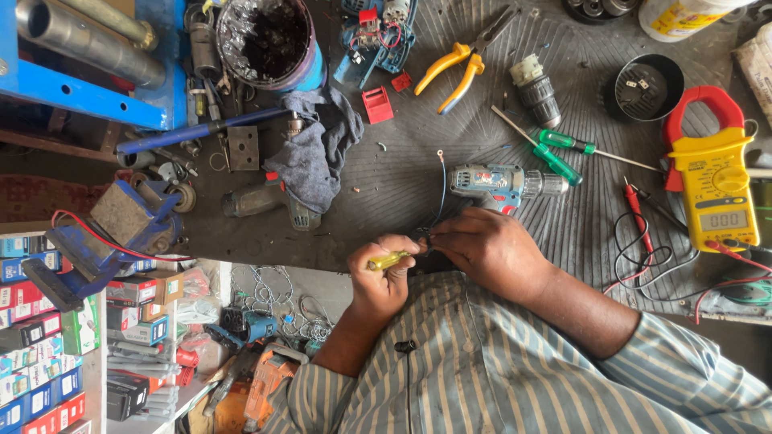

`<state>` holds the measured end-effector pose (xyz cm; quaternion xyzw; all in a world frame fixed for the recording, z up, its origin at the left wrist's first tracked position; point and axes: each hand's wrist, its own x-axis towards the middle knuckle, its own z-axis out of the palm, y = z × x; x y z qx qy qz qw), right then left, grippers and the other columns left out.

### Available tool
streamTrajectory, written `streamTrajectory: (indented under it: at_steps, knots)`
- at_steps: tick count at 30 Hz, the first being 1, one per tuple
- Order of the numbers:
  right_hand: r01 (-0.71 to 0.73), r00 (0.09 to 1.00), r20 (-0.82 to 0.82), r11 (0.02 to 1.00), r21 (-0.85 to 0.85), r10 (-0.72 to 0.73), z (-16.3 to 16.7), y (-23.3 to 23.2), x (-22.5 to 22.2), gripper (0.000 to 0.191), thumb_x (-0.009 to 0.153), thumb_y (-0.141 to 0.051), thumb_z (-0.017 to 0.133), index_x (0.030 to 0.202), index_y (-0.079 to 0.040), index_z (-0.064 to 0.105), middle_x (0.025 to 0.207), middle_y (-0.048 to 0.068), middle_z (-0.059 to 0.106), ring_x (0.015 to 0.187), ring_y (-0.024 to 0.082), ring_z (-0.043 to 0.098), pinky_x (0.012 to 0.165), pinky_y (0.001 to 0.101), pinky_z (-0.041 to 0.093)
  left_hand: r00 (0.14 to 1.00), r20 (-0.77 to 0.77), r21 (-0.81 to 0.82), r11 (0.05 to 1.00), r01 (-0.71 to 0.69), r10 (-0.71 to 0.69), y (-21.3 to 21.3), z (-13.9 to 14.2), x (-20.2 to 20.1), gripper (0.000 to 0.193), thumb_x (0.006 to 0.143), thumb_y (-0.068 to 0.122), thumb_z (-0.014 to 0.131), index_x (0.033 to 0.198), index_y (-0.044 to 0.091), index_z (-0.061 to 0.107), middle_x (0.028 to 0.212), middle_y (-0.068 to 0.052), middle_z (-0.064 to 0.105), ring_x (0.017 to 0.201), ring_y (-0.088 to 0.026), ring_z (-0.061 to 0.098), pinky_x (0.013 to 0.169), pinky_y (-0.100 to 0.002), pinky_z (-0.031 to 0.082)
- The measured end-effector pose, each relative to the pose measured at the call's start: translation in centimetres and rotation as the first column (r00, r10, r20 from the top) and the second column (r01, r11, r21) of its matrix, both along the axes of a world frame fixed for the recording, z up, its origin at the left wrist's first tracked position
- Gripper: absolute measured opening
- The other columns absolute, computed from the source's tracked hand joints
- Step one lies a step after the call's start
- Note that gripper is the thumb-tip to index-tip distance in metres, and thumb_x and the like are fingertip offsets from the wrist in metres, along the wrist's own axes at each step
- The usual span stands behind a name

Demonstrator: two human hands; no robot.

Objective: The person strips wire ends with pliers, twists the strands, and uses a screwdriver to attach wires to a small black component. They then connect multimeter probes to the component and a drill motor, adjusting connections and testing continuity throughout the process.

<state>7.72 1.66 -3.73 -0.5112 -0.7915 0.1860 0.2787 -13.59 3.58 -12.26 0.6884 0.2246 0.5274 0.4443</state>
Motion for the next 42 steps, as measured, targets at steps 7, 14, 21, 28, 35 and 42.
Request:
streamTrajectory:
  at_steps: [7,14,21,28,35,42]
  knots:
    - [0.017,0.997,-0.073,0.998,-0.053,-0.021,-0.1,0.4,0.2,0.015,0.08,-0.015,0.077,0.094,-0.009,0.079,0.101,0.003,0.076,0.091,0.024,0.07,0.078,0.0369,0.058,0.981,-0.189,0.036,0.999,-0.023,0.03,0.1,4.5,1.0,0.044,0.097,-0.014,0.063,0.128,0.004,0.038,0.107,-0.016,0.068,0.098,-0.028,0.074,0.085,-0.036,0.063]
    - [0.042,0.996,-0.076,0.993,-0.107,-0.05,-0.2,0.4,0.3,0.016,0.078,-0.017,0.079,0.092,-0.009,0.079,0.101,0.003,0.077,0.092,0.025,0.071,0.077,0.0382,0.058,0.884,-0.4,0.178,0.967,-0.185,0.243,-0.7,8.1,2.8,0.027,0.094,-0.007,0.069,0.112,0.004,0.053,0.1,-0.009,0.07,0.088,-0.029,0.071,0.078,-0.038,0.058]
    - [0.056,0.994,-0.087,0.986,-0.159,-0.07,0.3,0.6,0.4,0.019,0.077,-0.018,0.079,0.094,-0.01,0.079,0.1,0.003,0.077,0.092,0.026,0.072,0.077,0.038,0.058,0.859,-0.43,0.181,0.959,-0.218,0.277,-0.8,8.2,3.5,0.015,0.096,-0.002,0.066,0.106,0.006,0.057,0.096,-0.008,0.07,0.087,-0.029,0.071,0.079,-0.038,0.058]
    - [0.044,0.999,0.018,0.993,-0.108,-0.042,1.0,0.5,0.3,0.017,0.077,-0.022,0.078,0.092,-0.013,0.081,0.099,0.0,0.078,0.089,0.023,0.072,0.076,0.0381,0.058,0.954,-0.241,-0.288,0.926,-0.245,0.178,-1.5,5.1,2.0,0.011,0.108,0.005,0.056,0.118,0.004,0.051,0.103,-0.014,0.069,0.093,-0.023,0.07,0.084,-0.037,0.059]
    - [0.04,0.999,0.013,0.99,-0.136,-0.038,1.1,0.6,0.0,0.016,0.081,-0.024,0.078,0.092,-0.013,0.081,0.098,0.0,0.078,0.088,0.023,0.072,0.075,0.0372,0.058,0.981,0.104,-0.432,0.896,-0.106,0.167,-2.5,2.4,1.4,0.022,0.11,0.005,0.05,0.126,0.002,0.036,0.116,-0.019,0.06,0.11,-0.025,0.068,0.097,-0.041,0.063]
    - [0.033,0.999,0.01,0.987,-0.16,-0.032,1.2,0.8,0.1,0.018,0.079,-0.023,0.078,0.094,-0.013,0.08,0.097,0.001,0.077,0.089,0.023,0.073,0.077,0.0378,0.058,0.994,-0.06,-0.221,0.97,-0.101,0.09,-2.0,2.9,0.8,0.018,0.109,-0.001,0.053,0.122,0.0,0.04,0.111,-0.018,0.065,0.105,-0.024,0.07,0.095,-0.035,0.06]
